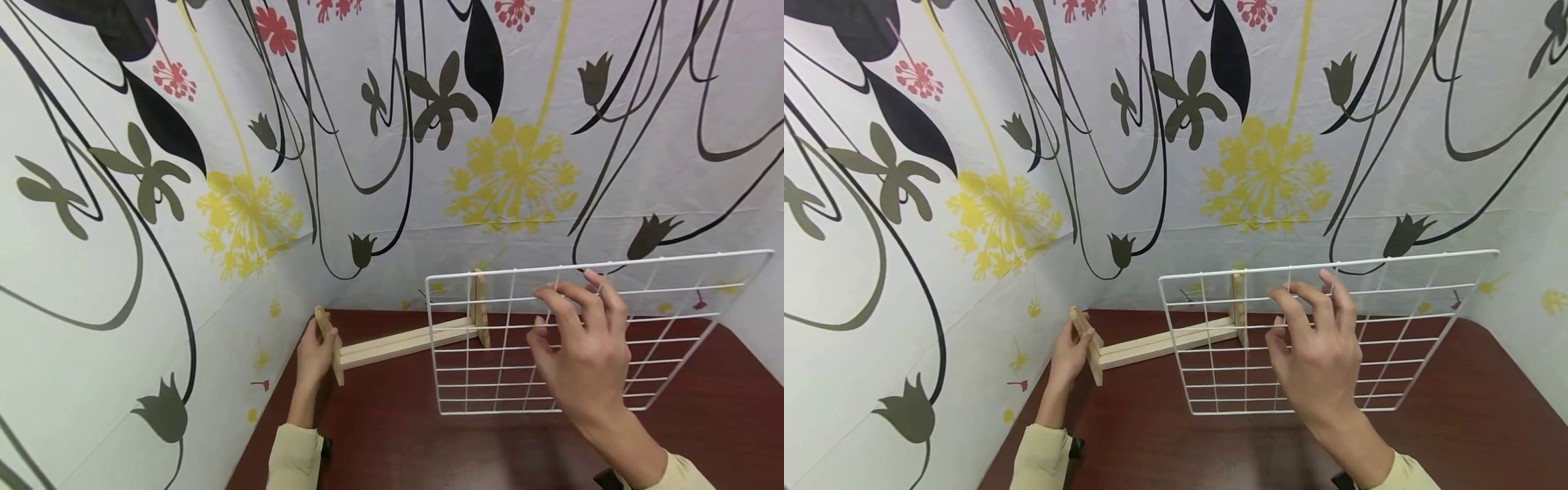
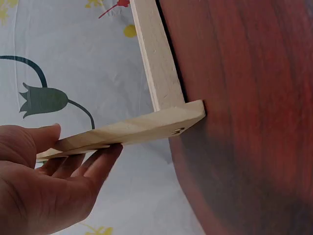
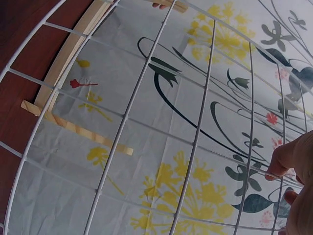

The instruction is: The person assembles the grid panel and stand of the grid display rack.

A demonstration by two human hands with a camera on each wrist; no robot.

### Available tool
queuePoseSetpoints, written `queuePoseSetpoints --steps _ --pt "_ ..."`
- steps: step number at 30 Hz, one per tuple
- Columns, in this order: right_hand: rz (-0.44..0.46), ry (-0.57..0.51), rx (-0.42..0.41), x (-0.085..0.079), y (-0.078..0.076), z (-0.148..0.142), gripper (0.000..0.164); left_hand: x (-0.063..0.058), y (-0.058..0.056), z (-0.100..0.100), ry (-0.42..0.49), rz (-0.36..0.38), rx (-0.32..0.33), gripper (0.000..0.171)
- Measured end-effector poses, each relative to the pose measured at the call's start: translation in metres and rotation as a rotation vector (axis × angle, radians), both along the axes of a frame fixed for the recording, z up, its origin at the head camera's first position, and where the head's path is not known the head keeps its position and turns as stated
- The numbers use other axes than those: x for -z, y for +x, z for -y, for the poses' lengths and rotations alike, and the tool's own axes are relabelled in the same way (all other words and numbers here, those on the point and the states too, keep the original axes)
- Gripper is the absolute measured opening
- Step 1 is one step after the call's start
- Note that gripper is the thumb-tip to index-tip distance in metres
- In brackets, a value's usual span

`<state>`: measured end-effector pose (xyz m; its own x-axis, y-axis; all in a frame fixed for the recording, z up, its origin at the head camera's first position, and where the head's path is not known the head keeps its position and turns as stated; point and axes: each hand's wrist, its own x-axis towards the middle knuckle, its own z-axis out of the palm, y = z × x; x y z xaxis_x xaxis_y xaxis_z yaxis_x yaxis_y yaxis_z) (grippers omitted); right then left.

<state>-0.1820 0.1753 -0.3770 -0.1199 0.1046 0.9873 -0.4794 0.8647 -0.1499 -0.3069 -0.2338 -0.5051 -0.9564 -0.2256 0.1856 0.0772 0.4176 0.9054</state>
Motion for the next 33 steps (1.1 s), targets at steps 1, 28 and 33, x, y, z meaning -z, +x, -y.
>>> queuePoseSetpoints --steps 1,28,33 --pt "0.008 0.001 0.003 0.000 0.000 -0.001 0.030 0.000 -0.001 0.001 -0.022 -0.005 0.003 0.046" --pt "0.066 -0.003 -0.026 0.007 0.001 -0.010 0.031 0.011 -0.025 -0.008 -0.084 -0.084 0.125 0.043" --pt "0.050 -0.007 -0.033 0.007 0.002 -0.011 0.030 0.012 -0.029 -0.017 -0.042 -0.089 0.177 0.042"
